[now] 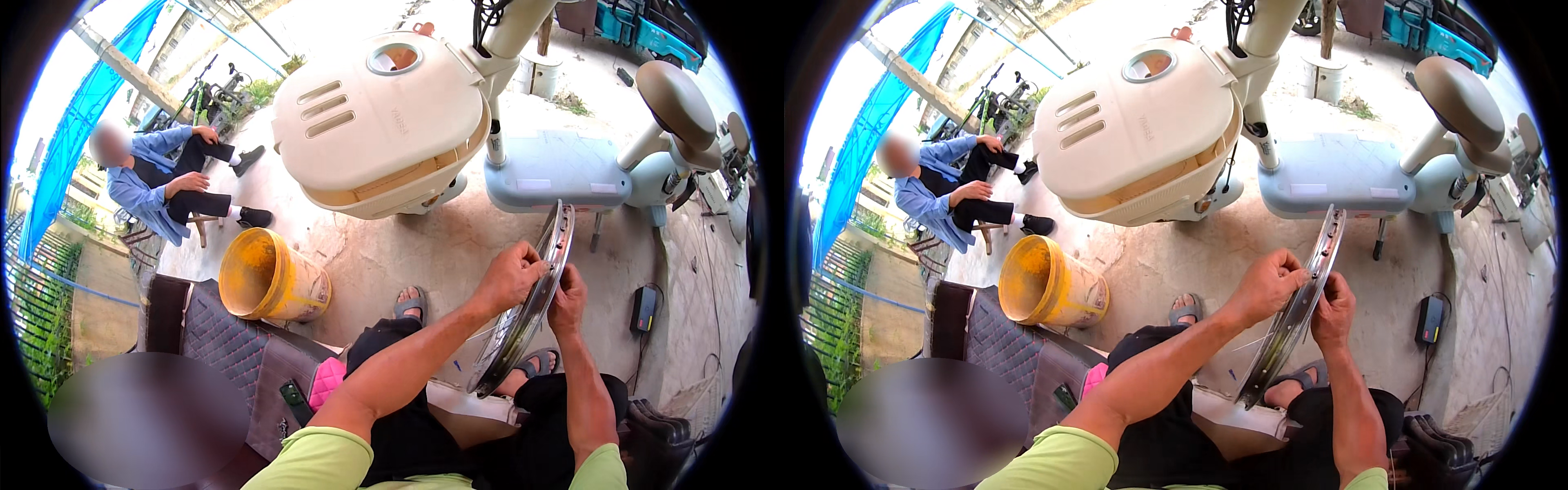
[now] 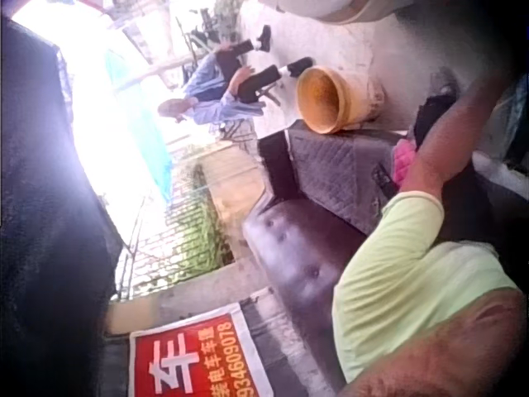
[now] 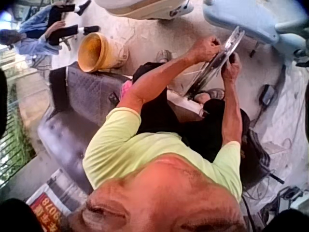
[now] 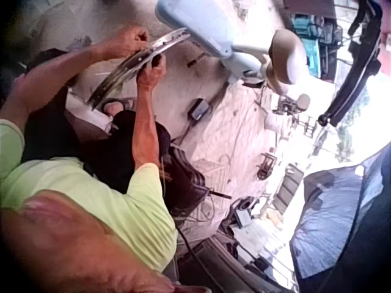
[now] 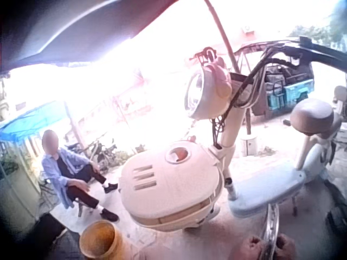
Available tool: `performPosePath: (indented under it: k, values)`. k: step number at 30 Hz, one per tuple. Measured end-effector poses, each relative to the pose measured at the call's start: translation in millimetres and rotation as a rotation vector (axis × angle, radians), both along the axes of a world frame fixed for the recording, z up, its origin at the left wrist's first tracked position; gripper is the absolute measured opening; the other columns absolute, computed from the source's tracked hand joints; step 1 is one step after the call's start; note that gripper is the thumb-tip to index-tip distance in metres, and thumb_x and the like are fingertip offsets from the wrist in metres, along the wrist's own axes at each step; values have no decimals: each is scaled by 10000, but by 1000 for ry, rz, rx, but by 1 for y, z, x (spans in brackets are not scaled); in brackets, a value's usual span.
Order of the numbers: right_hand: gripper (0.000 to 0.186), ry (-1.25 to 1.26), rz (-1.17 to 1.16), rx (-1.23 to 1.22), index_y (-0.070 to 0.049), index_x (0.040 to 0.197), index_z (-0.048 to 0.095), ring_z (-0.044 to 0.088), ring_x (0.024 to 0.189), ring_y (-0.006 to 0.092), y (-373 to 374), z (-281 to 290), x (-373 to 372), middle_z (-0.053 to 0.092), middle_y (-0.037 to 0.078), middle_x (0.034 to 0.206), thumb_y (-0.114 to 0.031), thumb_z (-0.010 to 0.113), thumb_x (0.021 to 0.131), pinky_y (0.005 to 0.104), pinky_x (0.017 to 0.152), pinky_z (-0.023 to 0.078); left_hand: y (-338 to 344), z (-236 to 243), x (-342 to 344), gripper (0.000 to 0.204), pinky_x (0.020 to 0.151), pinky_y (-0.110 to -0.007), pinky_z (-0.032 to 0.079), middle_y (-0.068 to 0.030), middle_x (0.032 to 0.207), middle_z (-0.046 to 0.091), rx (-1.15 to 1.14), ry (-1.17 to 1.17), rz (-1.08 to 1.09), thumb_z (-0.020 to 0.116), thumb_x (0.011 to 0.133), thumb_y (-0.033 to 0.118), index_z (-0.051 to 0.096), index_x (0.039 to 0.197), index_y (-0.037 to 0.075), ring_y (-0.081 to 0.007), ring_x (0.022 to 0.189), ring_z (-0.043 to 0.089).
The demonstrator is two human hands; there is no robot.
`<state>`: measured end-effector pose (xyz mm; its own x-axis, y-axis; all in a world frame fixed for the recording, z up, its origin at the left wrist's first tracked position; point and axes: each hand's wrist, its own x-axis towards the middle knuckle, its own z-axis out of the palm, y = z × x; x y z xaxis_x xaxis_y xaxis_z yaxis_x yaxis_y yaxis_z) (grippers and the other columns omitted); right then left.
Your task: The person holds a scooter brake drum and repeatedly rotates it while using both hands to adjust or clean the inner surface. The work is performed while seated outdoors with a scooter and another person visible in the background.
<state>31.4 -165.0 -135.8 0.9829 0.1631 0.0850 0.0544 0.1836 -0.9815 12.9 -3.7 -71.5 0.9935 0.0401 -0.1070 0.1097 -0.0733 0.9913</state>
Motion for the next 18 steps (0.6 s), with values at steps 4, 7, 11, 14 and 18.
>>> performPosePath:
  k: [4, 7, 11, 14, 18]
  values:
    - [115, 15, -6, 41, -16, 1001, 613, 601, 743, 63, 3, 6, -4, 653, 3, 860, -97, 679, 952, 223, 673, 505, 0, 8, -3, 215, 563, -265, 448, -34, 727, 628, -22, 57, -19, 669, 942, 187, 586, 986, -7, -74, 649, 558]
    - [145, -9, -22, 87, -17, 1003, 606, 605, 733, 69, 8, 6, -4, 650, 4, 849, -105, 700, 937, 227, 665, 510, 0, 12, -5, 282, 553, -271, 441, -35, 682, 625, 3, 40, -9, 670, 933, 195, 580, 1086, -24, -74, 612, 548]
    - [187, -47, -10, 25, -13, 1008, 610, 609, 744, 73, 0, 0, -8, 649, 0, 856, -113, 733, 909, 230, 685, 516, -2, 19, -7, 402, 558, -280, 449, -49, 639, 625, 133, 13, -8, 655, 931, 216, 550, 1224, -39, -84, 586, 557]
    - [170, -20, -10, 46, -3, 1018, 623, 613, 759, 71, 2, -4, -11, 658, 3, 872, -87, 721, 908, 230, 697, 516, -3, 18, -6, 435, 573, -287, 464, -69, 658, 646, 117, 18, 12, 640, 939, 233, 541, 1268, -33, -97, 600, 583]
    - [152, -72, -44, -47, 14, 1046, 645, 624, 791, 76, 5, 0, -14, 671, 7, 879, -47, 688, 914, 239, 718, 520, -4, 12, -5, 442, 590, -297, 479, -88, 698, 674, 81, 10, 25, 629, 945, 238, 536, 1290, -23, -112, 625, 607]
